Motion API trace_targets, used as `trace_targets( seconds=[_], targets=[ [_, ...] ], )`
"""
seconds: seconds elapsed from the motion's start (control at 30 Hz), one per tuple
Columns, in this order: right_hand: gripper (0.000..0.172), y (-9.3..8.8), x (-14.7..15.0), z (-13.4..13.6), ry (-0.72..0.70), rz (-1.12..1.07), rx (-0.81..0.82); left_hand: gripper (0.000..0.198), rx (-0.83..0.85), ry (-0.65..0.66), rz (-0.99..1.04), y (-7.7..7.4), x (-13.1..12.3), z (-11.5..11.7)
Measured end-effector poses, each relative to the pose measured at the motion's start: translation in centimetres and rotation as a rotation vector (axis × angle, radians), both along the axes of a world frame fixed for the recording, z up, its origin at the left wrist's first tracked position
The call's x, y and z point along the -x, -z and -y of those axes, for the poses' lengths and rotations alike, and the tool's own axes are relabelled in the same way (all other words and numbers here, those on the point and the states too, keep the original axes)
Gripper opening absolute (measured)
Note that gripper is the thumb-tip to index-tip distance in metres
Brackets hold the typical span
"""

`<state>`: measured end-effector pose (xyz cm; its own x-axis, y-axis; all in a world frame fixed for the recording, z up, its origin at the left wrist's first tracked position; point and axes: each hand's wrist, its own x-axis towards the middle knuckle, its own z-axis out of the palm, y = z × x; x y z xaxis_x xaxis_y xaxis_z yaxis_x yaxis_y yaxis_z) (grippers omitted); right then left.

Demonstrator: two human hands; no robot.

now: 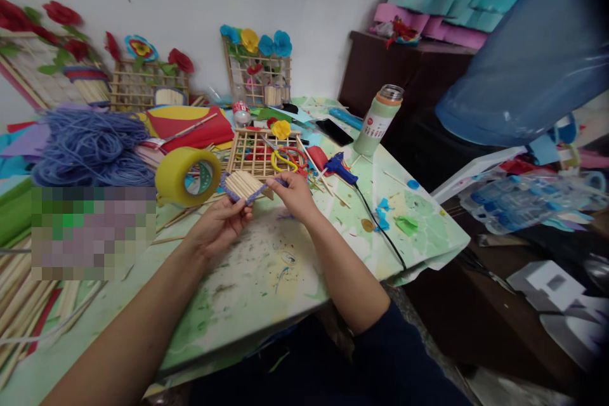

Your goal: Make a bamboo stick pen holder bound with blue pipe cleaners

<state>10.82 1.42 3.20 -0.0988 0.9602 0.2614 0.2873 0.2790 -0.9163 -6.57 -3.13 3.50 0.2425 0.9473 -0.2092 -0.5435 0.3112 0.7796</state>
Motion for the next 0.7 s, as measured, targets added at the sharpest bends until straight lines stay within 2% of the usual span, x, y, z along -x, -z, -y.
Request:
trace_targets(
  seconds=[0.13,0.27,0.53,0.7],
  targets=[
    [0.021,0.4,-0.1,-0.2,0.016,-0.126,0.031,0.019,-0.018,0.016,0.073,0.0,0.0,0.0],
    [0.025,0.3,0.0,0.0,-0.018,-0.283,0.072,0.018,-0.031,0.024,0.126,0.0,0.1,0.0],
    [0.027,-1.1,0.2,1.1,-0.265,-0.565,0.283,0.032,-0.171,0.053,0.156,0.2,0.3,0.4],
    [0.026,-1.6,0.1,1.4,-0.295,-0.622,0.302,0.036,-0.209,0.019,0.129,0.3,0.3,0.4]
  ],
)
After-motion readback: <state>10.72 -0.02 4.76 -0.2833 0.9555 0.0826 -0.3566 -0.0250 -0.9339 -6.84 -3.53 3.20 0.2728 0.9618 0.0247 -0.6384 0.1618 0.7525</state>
